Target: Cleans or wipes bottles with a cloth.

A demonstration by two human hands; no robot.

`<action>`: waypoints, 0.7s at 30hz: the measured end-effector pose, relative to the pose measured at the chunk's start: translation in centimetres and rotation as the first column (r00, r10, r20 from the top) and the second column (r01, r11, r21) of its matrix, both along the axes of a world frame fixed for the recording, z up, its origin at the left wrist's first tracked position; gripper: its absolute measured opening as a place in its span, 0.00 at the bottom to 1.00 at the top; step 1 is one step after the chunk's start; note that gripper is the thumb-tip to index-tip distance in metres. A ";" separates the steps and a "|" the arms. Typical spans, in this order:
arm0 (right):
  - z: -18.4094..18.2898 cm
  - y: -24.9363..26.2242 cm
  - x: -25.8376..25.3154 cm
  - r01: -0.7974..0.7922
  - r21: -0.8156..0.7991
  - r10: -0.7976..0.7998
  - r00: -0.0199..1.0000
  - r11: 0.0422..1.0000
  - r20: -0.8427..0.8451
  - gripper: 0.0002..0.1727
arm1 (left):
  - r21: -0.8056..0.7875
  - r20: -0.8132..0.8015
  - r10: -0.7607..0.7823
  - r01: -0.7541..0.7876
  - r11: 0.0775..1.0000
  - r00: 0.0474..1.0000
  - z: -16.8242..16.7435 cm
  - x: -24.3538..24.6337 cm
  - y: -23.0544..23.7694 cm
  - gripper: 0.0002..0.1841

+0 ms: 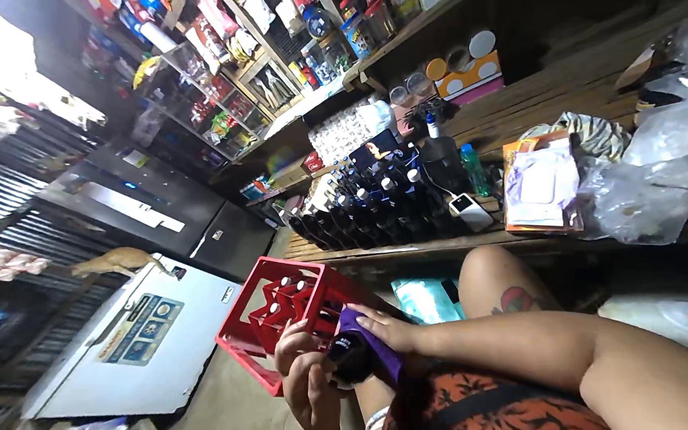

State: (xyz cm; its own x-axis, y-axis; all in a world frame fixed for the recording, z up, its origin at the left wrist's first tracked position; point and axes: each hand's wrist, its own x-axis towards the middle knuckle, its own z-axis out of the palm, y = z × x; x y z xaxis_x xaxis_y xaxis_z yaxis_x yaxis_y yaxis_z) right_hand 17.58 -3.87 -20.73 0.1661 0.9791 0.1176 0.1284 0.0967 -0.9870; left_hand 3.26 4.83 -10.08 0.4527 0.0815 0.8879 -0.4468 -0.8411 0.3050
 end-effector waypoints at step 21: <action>5.5 -3.9 -2.5 0.087 0.504 -0.188 0.970 0.859 0.152 0.32 | 0.087 -0.018 0.042 -0.040 0.995 0.999 -0.3 1.3 -0.4 0.18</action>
